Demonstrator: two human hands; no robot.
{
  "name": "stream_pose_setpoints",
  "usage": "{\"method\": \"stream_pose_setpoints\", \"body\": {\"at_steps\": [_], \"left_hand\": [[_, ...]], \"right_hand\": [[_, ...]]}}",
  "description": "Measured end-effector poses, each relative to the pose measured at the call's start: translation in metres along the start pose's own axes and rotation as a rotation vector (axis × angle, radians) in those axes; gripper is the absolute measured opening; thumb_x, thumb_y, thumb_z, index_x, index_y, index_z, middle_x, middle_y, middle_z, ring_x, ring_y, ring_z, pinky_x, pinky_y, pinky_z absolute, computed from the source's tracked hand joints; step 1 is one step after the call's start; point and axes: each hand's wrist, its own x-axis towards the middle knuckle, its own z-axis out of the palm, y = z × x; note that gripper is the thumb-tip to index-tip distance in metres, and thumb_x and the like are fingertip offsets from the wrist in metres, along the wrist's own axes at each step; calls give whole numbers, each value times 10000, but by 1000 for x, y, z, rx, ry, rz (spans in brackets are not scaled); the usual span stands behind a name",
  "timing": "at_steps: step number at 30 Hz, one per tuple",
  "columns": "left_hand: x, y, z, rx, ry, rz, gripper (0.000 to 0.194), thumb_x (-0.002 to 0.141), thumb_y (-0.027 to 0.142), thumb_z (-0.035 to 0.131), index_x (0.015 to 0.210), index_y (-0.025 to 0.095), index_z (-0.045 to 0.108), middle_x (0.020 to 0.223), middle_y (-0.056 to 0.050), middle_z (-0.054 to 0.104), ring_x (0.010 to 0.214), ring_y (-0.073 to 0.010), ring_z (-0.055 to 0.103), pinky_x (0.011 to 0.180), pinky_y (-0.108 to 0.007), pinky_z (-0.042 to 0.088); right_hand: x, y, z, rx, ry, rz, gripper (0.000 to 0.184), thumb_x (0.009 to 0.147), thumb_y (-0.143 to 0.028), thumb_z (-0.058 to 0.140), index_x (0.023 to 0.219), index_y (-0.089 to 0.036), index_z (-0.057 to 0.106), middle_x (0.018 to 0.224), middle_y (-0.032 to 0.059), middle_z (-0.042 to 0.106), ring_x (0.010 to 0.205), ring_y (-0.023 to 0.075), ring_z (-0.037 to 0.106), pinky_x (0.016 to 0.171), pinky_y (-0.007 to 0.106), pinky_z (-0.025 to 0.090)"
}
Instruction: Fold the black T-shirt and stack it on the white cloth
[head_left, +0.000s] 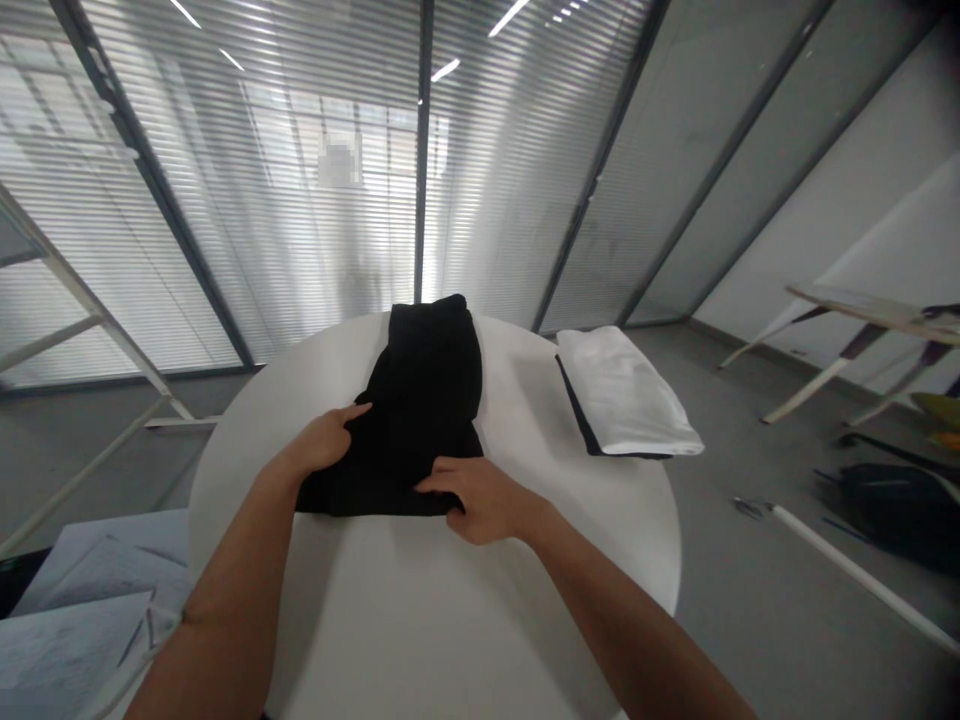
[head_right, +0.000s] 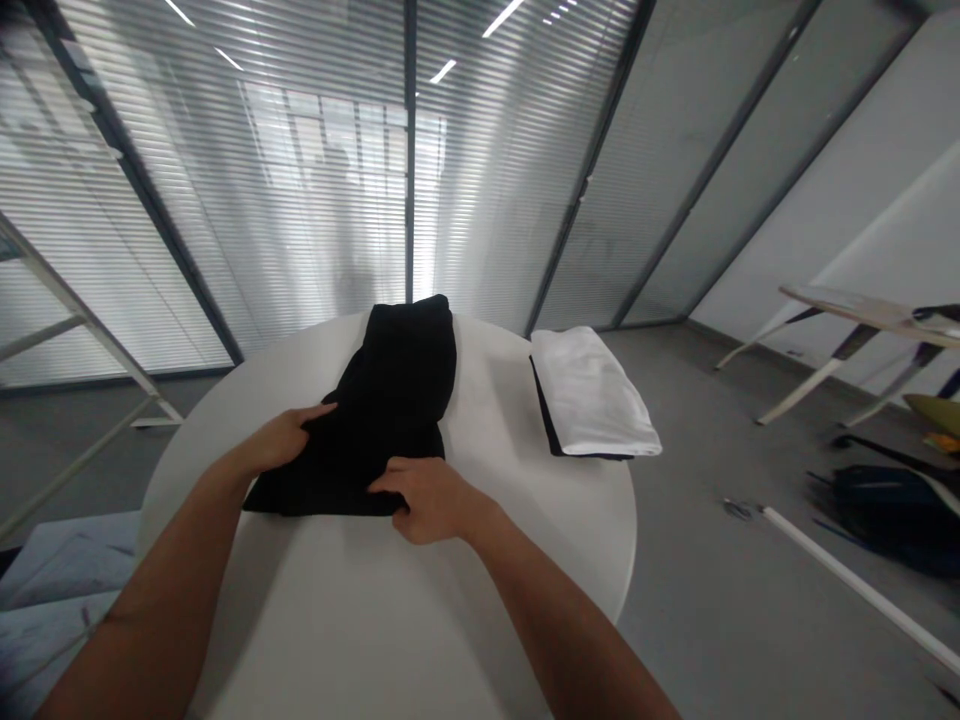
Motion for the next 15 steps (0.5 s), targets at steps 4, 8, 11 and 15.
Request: {"method": "stream_pose_setpoints", "body": {"at_steps": [4,8,11,15], "left_hand": [[-3,18,1,-261,35,162,676,648,110,499,1308,218,597,1391,-13,541,1318,-230,466,1155,-365,281],[-4,26,-1,-427,228,228,642,684,141,516,1322,180,583,1407,-39,531,1332,-242,445,1150,-377,290],[1,12,-4,-118,281,106,626,654,106,490,1257,188,637,1328,-41,604,1280,-250,500,1122,-362,324],[8,-6,0,259,108,-98,608,707,143,494,1305,199,593,1108,-79,699,1018,-248,648,962,-352,451]], "right_hand": [[0,1,-2,35,-27,-5,523,688,-78,536,1186,-189,649,1004,44,627,866,164,593,767,269,450],[-1,0,-4,65,-36,0,549,693,-77,540,1219,-203,629,1022,41,619,855,158,589,759,267,444],[-1,-2,-5,38,-12,9,576,699,-80,537,1259,-200,601,1054,51,607,847,155,580,743,263,439],[-1,-4,-7,-32,27,40,519,724,-123,547,1237,-182,606,1000,50,610,764,138,559,681,252,422]]}}
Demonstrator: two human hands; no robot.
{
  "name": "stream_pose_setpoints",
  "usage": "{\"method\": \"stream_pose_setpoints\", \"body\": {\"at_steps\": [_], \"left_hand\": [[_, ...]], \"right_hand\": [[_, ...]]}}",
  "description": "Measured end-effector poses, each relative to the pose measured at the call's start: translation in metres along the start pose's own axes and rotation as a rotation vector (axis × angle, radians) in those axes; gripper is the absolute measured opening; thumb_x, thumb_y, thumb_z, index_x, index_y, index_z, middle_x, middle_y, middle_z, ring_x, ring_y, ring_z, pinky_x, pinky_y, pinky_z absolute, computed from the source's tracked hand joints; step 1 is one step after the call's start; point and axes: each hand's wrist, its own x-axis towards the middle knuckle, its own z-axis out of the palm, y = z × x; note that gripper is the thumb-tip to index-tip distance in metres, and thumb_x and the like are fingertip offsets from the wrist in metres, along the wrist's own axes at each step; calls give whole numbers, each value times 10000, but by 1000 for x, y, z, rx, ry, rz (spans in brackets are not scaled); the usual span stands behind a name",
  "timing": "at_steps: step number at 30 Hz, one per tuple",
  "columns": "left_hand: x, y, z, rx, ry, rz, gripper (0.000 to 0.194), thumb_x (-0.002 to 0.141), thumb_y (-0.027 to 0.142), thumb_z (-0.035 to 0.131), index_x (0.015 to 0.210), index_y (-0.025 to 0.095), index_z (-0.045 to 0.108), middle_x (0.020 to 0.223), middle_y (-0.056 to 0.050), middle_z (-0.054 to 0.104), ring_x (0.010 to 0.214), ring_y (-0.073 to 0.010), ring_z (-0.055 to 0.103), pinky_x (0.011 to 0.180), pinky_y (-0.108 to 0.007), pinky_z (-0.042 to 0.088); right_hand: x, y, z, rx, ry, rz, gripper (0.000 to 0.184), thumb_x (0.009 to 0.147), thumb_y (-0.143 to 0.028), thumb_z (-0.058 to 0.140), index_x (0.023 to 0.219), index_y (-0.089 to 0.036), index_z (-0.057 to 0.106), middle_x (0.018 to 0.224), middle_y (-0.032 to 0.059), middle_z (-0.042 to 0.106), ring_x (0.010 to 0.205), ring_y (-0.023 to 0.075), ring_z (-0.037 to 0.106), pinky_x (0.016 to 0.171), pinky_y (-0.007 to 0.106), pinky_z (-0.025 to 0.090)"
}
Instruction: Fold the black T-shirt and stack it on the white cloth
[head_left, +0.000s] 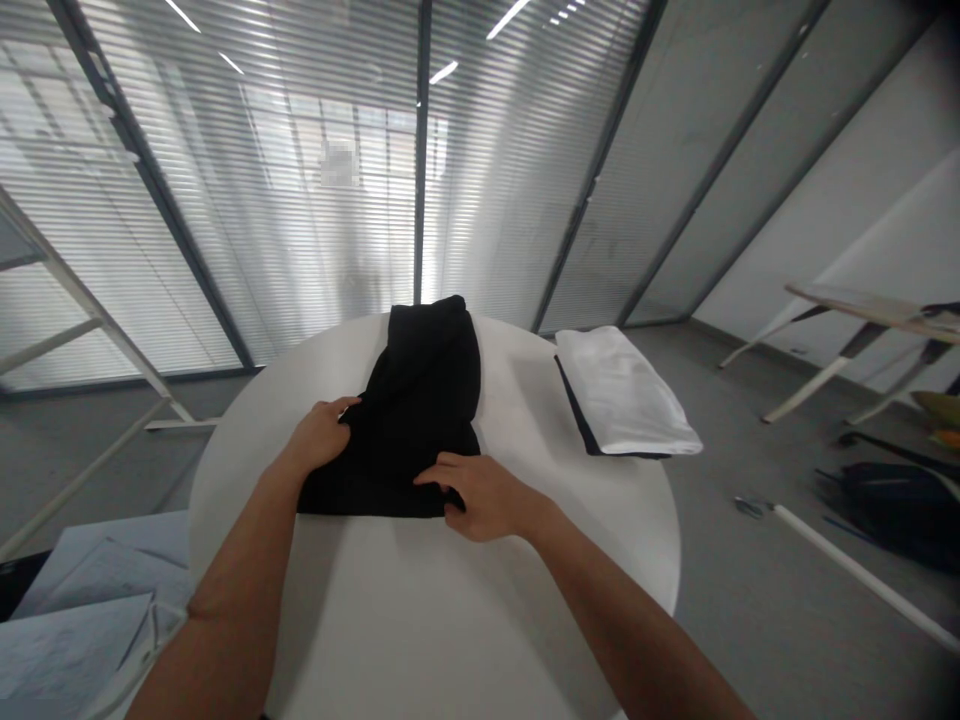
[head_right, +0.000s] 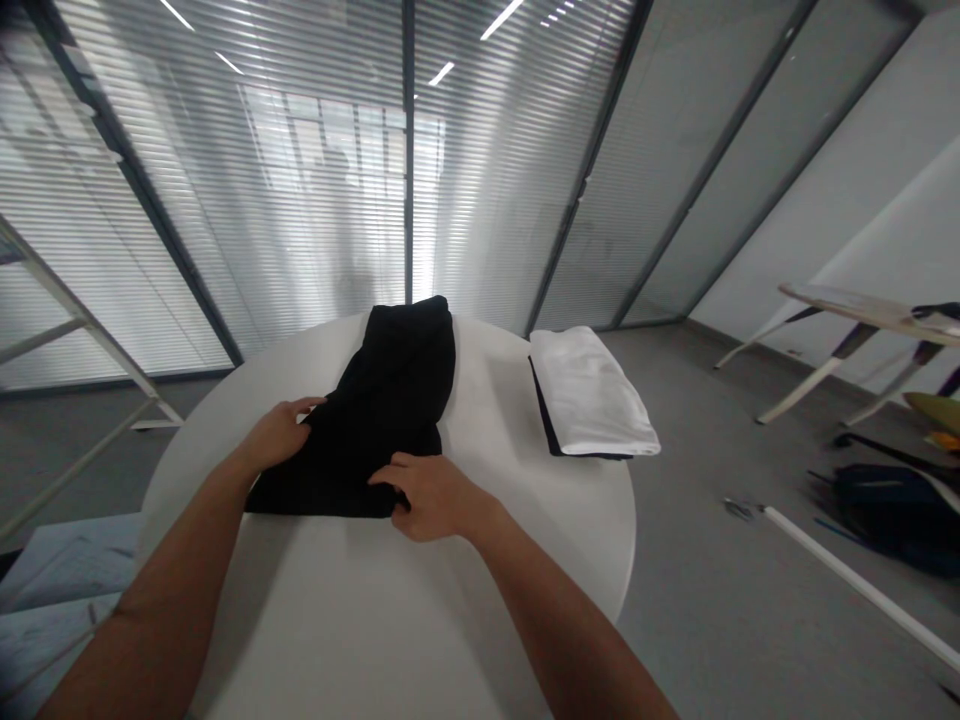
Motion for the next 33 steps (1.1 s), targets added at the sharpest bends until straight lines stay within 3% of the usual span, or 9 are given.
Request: {"method": "stream_pose_setpoints", "body": {"at_steps": [4,8,12,16,19,22,28,33], "left_hand": [[-1,5,5,-9,-47,21,612,851,362,456,1448,234,410,979,-69,703,861,-217,674,862,-334,481],[-4,8,3,183,1,-130,703,852,500,434,1490,225,324,1146,-153,644,1014,-305,646,910,-427,452],[-5,3,0,315,-3,-305,760,815,626,412,1436,188,405,1305,-243,538,1136,-411,575,900,-512,438],[-7,1,-3,259,-149,-290,747,785,692,413,1334,195,513,1196,-196,632,1104,-402,594,869,-486,462],[-12,4,-7,174,-270,-240,661,761,624,505,1266,200,556,1121,-162,667,964,-351,654,743,-409,515],[-15,8,-11,64,-365,-229,643,746,464,573,1327,206,479,1138,-148,656,877,-306,671,578,-326,524],[-20,13,-13,-219,-447,-185,675,772,341,572,1404,219,369,1160,-144,646,780,-258,677,447,-263,500],[-30,27,-13,-495,-525,-209,780,793,381,595,1480,282,240,1149,-129,657,696,-222,679,462,-282,523]], "right_hand": [[0,2,1,1,-14,-16,391,752,-136,551,1126,-170,661,922,42,634,773,140,565,707,251,422],[3,2,6,106,-25,-49,356,777,-136,570,1117,-174,671,934,42,652,789,134,579,724,242,435],[5,1,7,259,4,4,321,817,-151,549,1115,-164,668,940,45,661,784,127,592,708,232,450],[4,2,2,316,-24,107,313,855,-179,510,1135,-175,649,967,36,664,778,118,598,701,227,452],[1,3,-2,164,-111,143,361,837,-288,582,1184,-203,630,975,43,656,816,153,597,731,264,446],[-2,1,-4,49,-188,128,485,784,-345,642,1247,-213,586,1029,66,634,874,190,596,760,291,442],[-12,5,-9,57,-317,155,667,714,-150,592,1359,-278,480,1164,72,600,913,199,607,750,282,434],[-23,19,-22,66,-348,233,655,695,-100,561,1307,-332,551,1135,50,631,918,208,611,731,281,422]]}}
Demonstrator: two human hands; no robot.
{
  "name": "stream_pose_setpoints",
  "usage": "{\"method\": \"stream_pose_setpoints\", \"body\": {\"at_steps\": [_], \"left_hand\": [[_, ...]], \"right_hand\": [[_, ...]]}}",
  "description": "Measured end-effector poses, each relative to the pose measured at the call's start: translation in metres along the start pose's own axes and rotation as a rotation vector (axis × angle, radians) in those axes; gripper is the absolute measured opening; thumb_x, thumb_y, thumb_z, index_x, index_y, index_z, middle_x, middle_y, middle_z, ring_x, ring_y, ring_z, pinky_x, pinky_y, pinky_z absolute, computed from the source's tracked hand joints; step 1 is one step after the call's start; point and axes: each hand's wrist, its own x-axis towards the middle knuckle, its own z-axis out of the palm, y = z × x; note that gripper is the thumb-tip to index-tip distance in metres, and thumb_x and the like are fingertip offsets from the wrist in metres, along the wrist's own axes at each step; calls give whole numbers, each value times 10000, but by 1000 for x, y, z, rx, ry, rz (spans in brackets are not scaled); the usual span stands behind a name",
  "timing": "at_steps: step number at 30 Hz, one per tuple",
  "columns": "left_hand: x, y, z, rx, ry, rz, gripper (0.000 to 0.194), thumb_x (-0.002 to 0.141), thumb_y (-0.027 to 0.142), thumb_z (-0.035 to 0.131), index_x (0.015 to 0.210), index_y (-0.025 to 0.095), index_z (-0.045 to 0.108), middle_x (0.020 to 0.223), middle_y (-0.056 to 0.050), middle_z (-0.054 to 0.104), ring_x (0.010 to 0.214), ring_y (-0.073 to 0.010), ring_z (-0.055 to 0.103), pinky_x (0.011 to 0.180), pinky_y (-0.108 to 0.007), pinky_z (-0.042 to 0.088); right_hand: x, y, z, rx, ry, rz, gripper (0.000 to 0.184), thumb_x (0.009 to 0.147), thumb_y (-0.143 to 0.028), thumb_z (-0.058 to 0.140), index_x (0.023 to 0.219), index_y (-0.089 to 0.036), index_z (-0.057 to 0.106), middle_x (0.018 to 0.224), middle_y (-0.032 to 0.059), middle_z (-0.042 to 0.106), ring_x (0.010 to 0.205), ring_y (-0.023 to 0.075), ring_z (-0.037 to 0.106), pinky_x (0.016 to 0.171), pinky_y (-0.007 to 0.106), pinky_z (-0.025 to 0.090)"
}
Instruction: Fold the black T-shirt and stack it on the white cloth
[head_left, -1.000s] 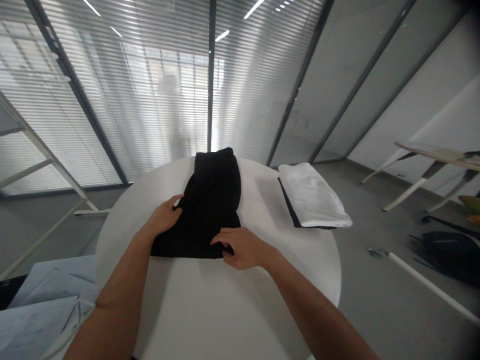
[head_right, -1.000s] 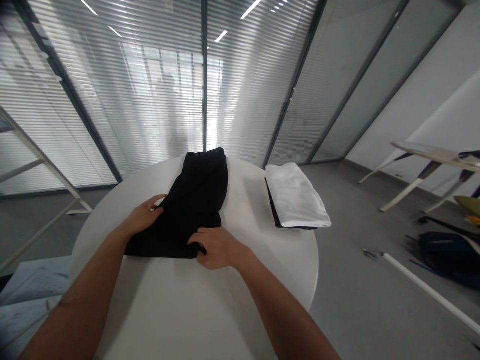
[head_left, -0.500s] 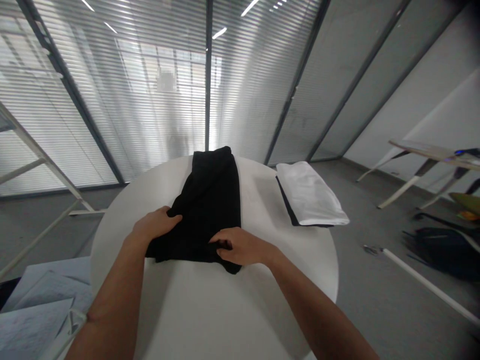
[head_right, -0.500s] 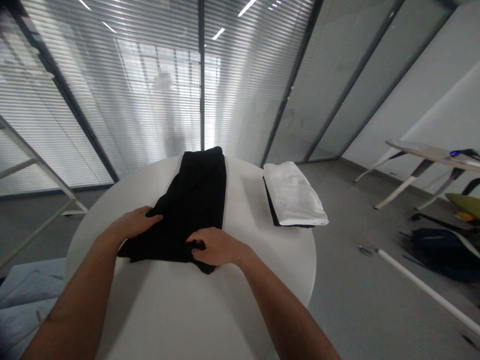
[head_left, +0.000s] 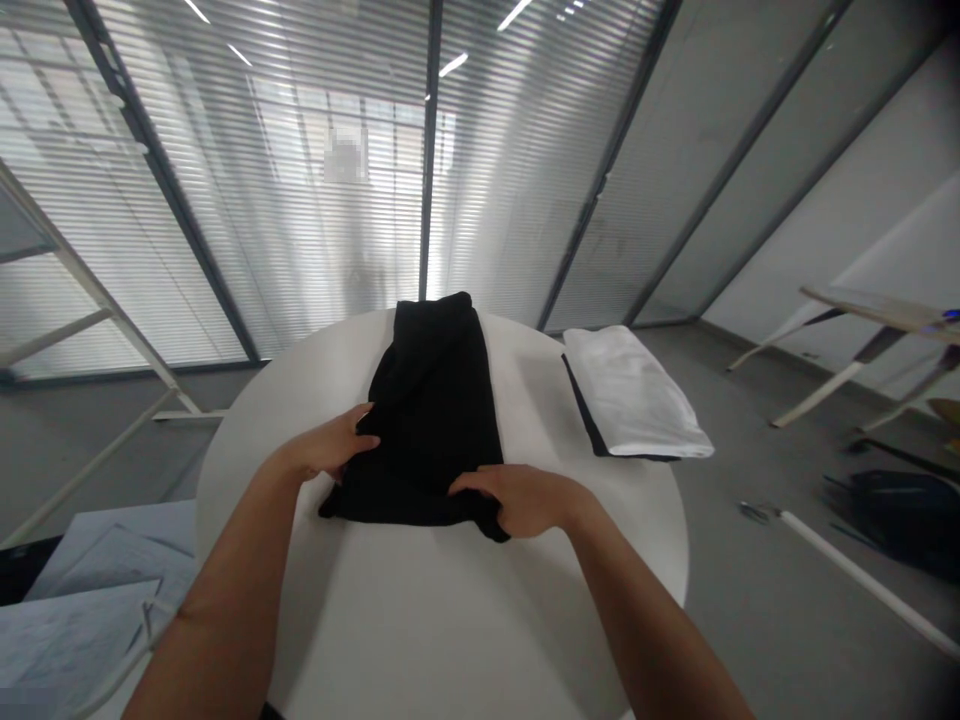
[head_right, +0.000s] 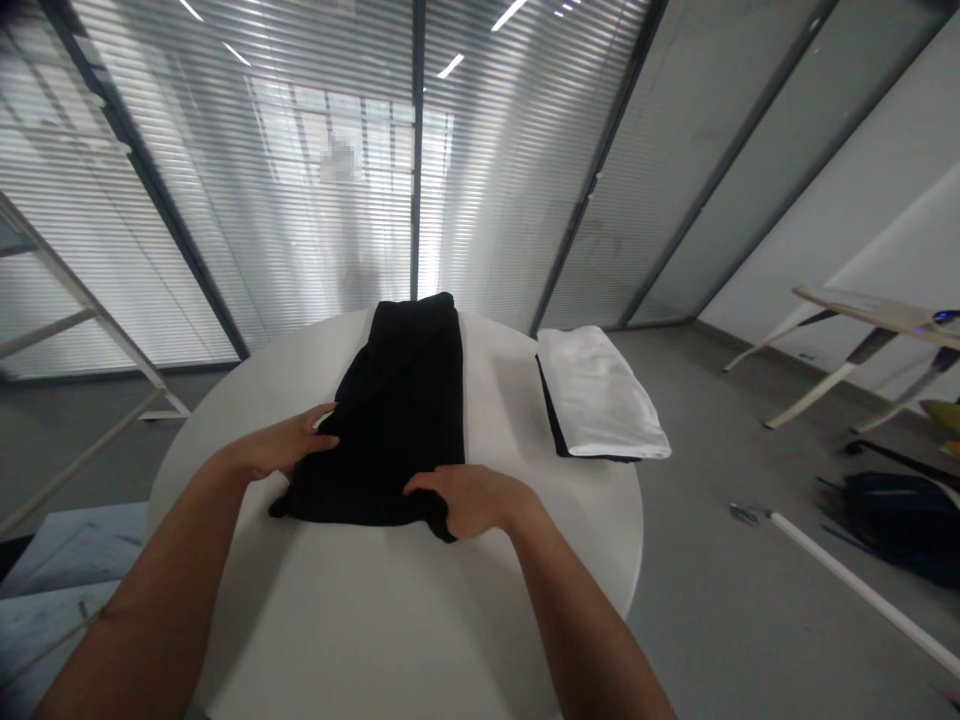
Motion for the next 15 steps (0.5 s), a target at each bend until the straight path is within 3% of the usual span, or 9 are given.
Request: {"method": "stream_pose_setpoints", "body": {"at_steps": [4,7,10,15], "left_hand": [[-4,2,4,-3,-55,11,948,791,387,618,1536,277,41,951,-103,698,485,-169,617,420,-281,496],[-2,3,3,30,-33,116,992,779,378,632,1545,261,12,852,-51,681,389,-113,532,397,-260,463],[-2,9,3,4,-12,270,898,765,331,631,1535,282,171,894,-24,660,462,-87,536,449,-238,473],[-1,16,4,-16,106,425,537,743,267,582,1275,204,610,1022,-47,695,845,-197,644,720,-307,523]], "right_hand": [[-3,4,-8,-10,68,35,593,631,-41,514,1126,-322,679,997,5,678,839,176,602,677,249,398],[0,2,-9,57,94,13,491,637,-54,506,1023,-272,718,863,-10,679,731,140,578,632,227,386],[7,-2,-6,147,76,-47,429,659,-68,498,987,-225,725,789,-12,658,675,115,550,606,212,381],[13,-6,-2,191,55,-78,403,653,-68,521,972,-199,730,730,-17,608,627,97,492,578,206,357]]}}
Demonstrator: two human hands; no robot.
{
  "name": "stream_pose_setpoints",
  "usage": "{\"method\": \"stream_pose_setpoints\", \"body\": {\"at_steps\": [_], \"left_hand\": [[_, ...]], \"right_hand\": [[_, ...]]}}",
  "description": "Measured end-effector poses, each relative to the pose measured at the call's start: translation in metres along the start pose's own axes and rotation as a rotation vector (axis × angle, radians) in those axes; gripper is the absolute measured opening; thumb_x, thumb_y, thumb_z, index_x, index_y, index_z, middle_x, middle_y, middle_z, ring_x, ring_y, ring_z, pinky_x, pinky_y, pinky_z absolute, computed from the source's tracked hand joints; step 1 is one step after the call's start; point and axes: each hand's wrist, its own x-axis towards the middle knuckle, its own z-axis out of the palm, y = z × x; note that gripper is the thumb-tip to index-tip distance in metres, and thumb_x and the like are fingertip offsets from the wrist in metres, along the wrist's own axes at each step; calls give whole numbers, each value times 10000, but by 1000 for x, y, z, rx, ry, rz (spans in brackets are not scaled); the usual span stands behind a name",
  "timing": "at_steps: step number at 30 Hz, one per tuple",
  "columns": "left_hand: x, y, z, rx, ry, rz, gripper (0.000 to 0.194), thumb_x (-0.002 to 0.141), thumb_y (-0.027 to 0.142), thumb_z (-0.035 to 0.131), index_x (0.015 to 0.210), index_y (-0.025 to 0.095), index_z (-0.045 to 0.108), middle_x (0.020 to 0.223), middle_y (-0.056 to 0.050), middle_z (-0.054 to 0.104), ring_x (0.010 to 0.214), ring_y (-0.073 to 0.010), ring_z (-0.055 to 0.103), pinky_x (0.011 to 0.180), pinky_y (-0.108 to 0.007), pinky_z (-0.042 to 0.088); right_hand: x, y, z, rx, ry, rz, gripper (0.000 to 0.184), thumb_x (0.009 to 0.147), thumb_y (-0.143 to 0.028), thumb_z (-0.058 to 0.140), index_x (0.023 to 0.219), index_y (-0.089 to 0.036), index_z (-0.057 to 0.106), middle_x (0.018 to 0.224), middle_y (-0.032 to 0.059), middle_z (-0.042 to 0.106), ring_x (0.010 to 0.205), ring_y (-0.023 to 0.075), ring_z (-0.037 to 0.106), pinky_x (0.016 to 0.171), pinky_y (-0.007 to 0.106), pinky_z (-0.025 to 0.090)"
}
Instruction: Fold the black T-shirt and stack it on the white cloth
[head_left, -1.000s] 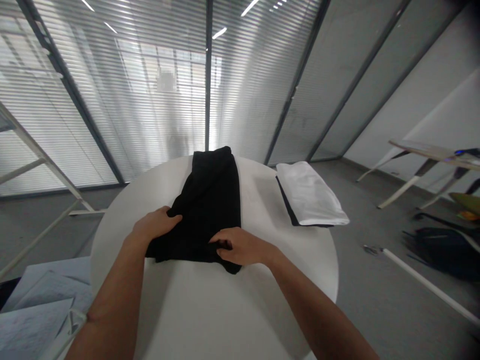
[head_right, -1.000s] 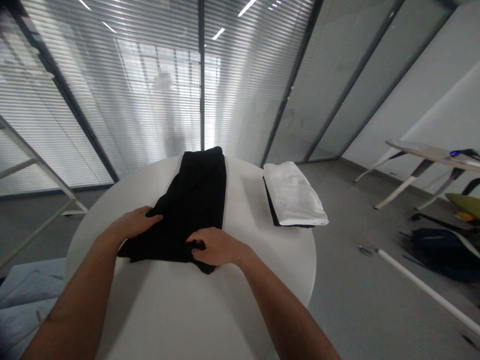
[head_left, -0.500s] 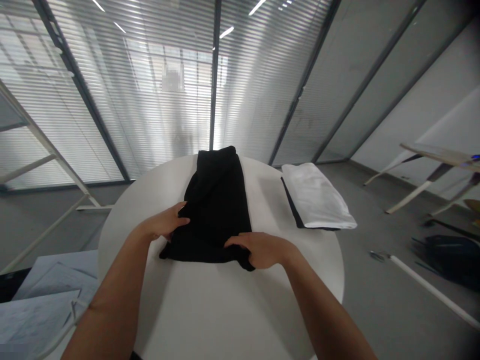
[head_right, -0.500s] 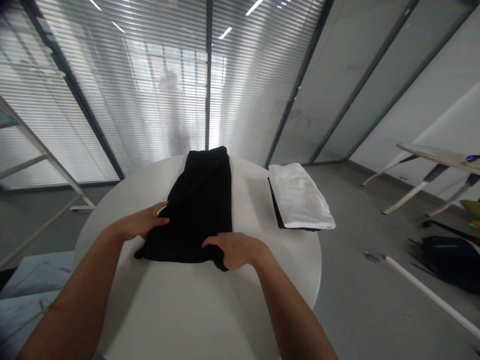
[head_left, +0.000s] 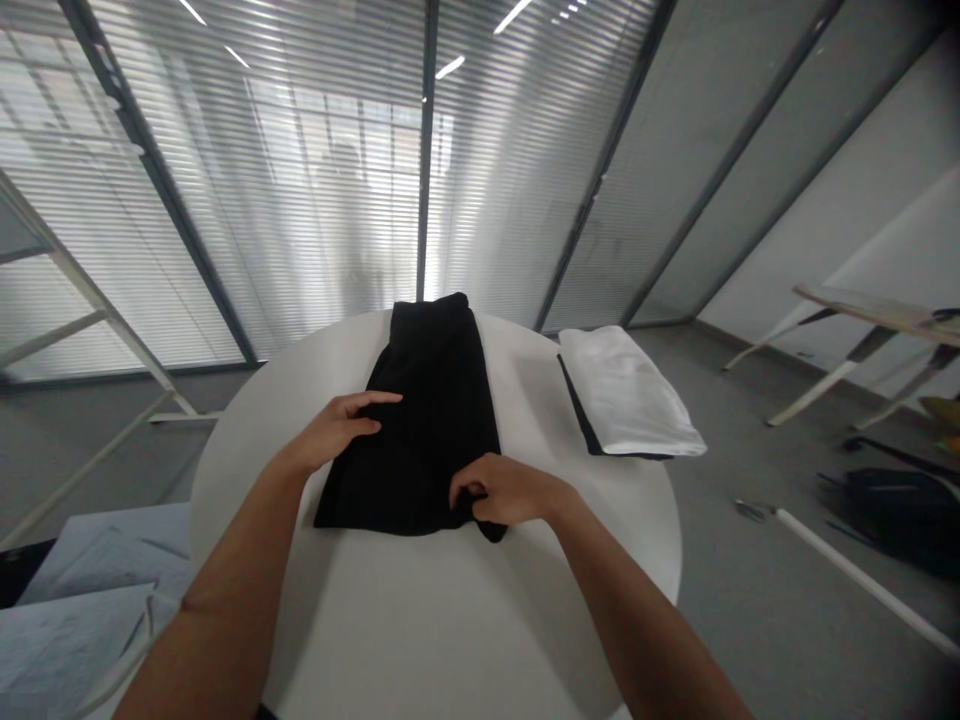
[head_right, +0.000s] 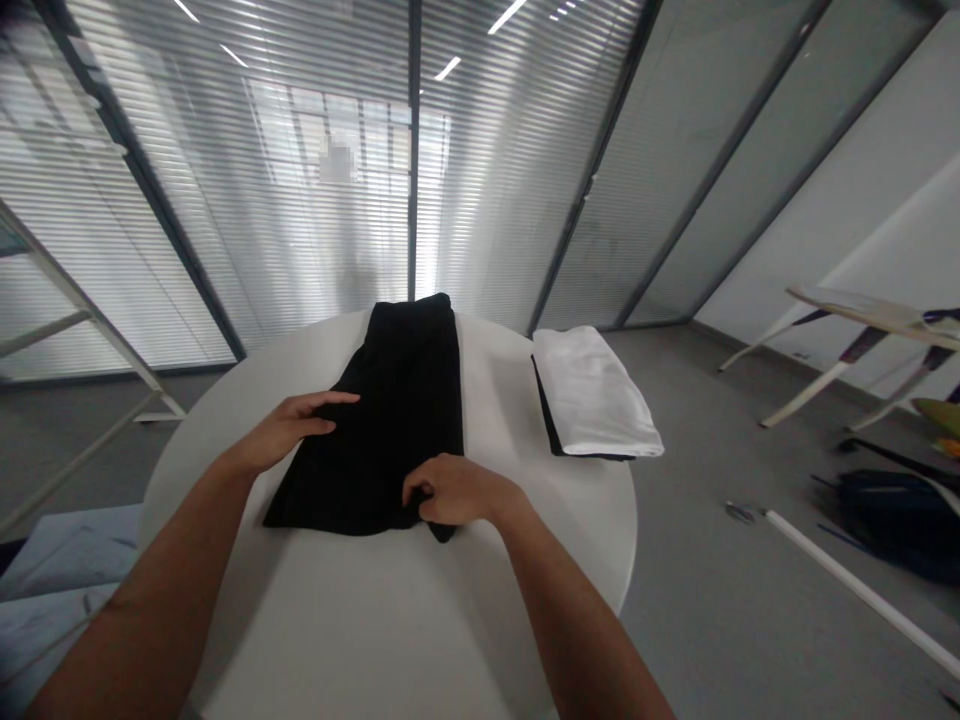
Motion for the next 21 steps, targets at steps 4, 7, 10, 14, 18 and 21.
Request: {"method": "stream_pose_setpoints", "body": {"at_steps": [4,7,10,14,18,21], "left_hand": [[4,-9,-4,9,135,43,472,670,201,528,1108,178,702,1056,-41,708,980,-239,633,840,-345,502],[7,-17,-7,17,115,-2,593,580,150,482,1130,187,700,1122,-28,700,1025,-247,622,867,-351,496],[10,-23,-6,-11,57,-47,784,518,129,451,1280,200,620,1237,-25,657,1027,-255,622,838,-358,505],[14,-29,-2,-76,138,-49,859,496,147,442,1346,164,563,1285,-38,632,1088,-278,601,883,-380,495],[12,-28,-4,-198,185,-15,905,499,158,444,1402,170,497,1261,-30,648,1090,-267,613,896,-362,500],[11,-30,-8,-119,221,-10,903,520,148,453,1422,189,471,1160,-27,699,954,-247,658,796,-338,526]], "right_hand": [[-1,1,-3,51,-9,-11,417,667,-75,539,1018,-197,729,742,-20,579,632,94,472,581,204,352],[0,4,-4,78,-32,-32,408,678,-80,544,1025,-187,732,709,-26,556,622,93,468,580,205,352],[2,7,-3,94,-50,-30,403,681,-82,541,1021,-182,734,690,-30,547,610,91,465,576,208,354],[4,9,-1,94,-59,-16,420,682,-78,534,1039,-185,728,688,-32,546,603,90,451,569,212,346],[4,9,-1,97,-64,-29,439,672,-64,531,1046,-188,725,647,-44,497,590,87,424,553,209,322],[3,8,-2,125,-64,-33,461,670,-52,527,1065,-191,718,640,-51,471,574,80,407,546,205,309]]}}
